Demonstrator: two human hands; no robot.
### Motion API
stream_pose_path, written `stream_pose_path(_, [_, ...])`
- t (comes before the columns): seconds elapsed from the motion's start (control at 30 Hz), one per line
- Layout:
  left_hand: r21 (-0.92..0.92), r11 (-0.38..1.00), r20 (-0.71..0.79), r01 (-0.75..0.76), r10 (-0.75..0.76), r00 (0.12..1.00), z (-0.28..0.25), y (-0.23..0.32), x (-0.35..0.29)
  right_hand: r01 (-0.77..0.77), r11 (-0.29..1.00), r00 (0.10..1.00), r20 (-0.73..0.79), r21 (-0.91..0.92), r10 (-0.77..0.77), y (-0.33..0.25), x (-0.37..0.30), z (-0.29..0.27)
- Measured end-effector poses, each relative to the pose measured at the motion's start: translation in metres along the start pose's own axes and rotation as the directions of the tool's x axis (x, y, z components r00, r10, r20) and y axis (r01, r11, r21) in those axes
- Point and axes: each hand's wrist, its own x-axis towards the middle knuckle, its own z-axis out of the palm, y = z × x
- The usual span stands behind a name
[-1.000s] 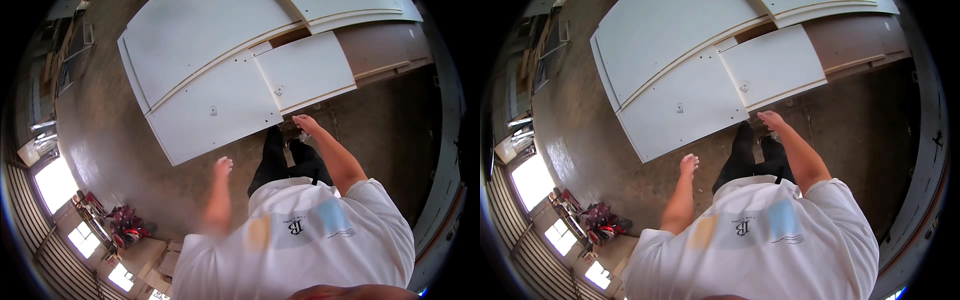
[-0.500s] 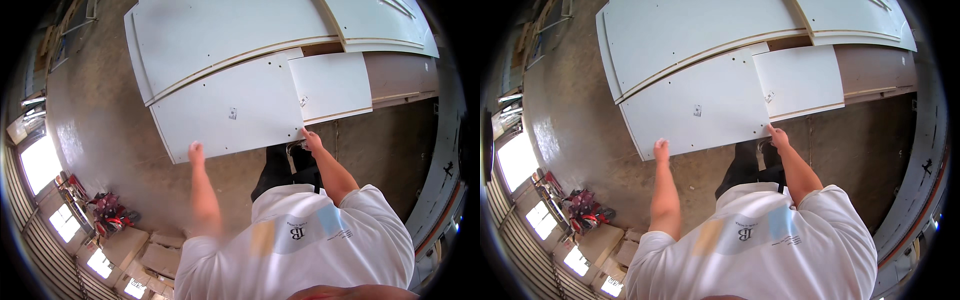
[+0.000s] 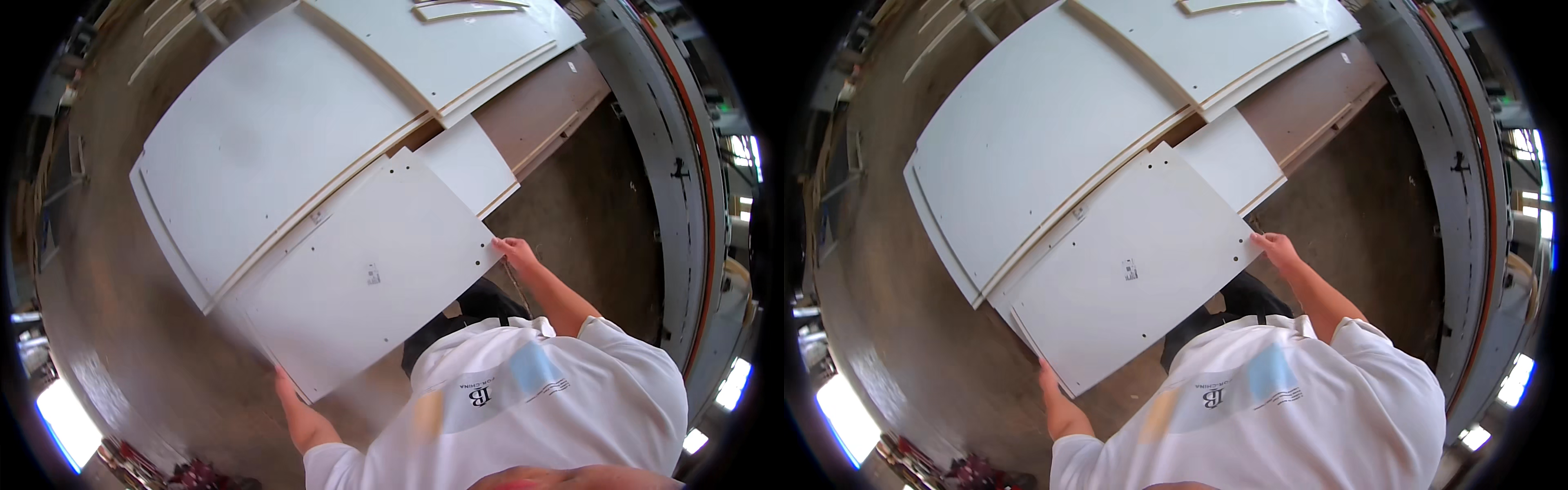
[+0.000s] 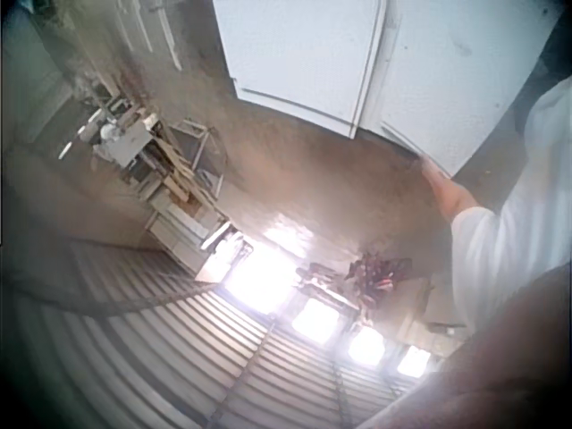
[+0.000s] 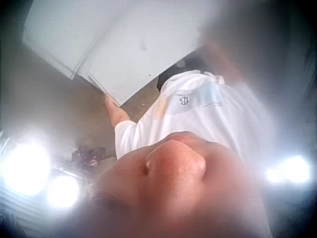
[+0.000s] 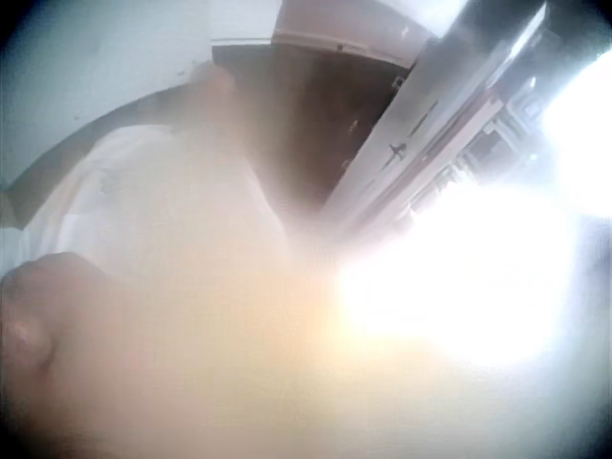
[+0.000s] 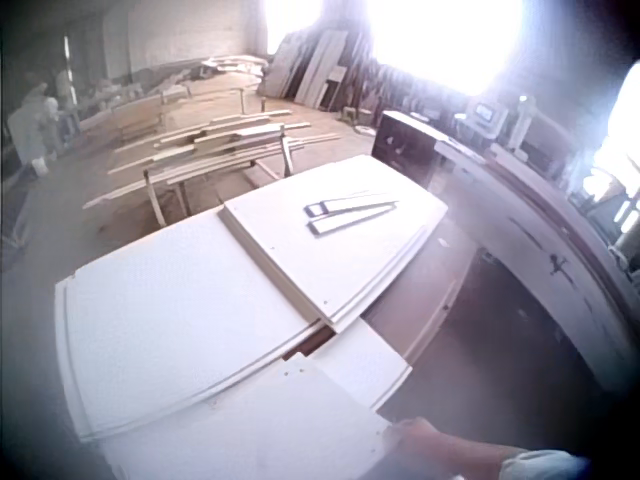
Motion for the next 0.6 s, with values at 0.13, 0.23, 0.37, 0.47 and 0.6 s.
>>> stream_pose_path(0.13, [-0.319,0.941,0.124,0.112,-0.076,0.989,0.017,-0.007,-0.013,0.098,0.995,0.989,-0.108,-0.031,-0.1,-0.05,-0.015,-0.022])
stream_pose_path(0.23, [-0.494,0.867,0.069,0.065,-0.035,0.997,0.043,0.026,-0.08,0.159,0.987,0.973,-0.167,-0.003,-0.158,-0.105,-0.03,-0.042])
stream_pose_path(0.37, [-0.588,0.803,0.011,0.098,-0.114,0.993,0.098,0.108,-0.186,0.259,0.956,0.95,-0.214,0.137,-0.227,-0.125,0.006,-0.107])
stream_pose_path(0.47, [-0.685,0.719,0.024,0.117,-0.138,0.99,0.133,0.185,-0.25,0.253,0.874,0.952,-0.267,0.415,-0.148,-0.112,0.051,-0.156])
stream_pose_path(0.6, [-0.73,0.684,0.062,-0.007,0.076,0.995,0.186,0.267,-0.272,0.131,0.593,0.985,-0.174,0.794,0.015,-0.103,0.115,-0.217])
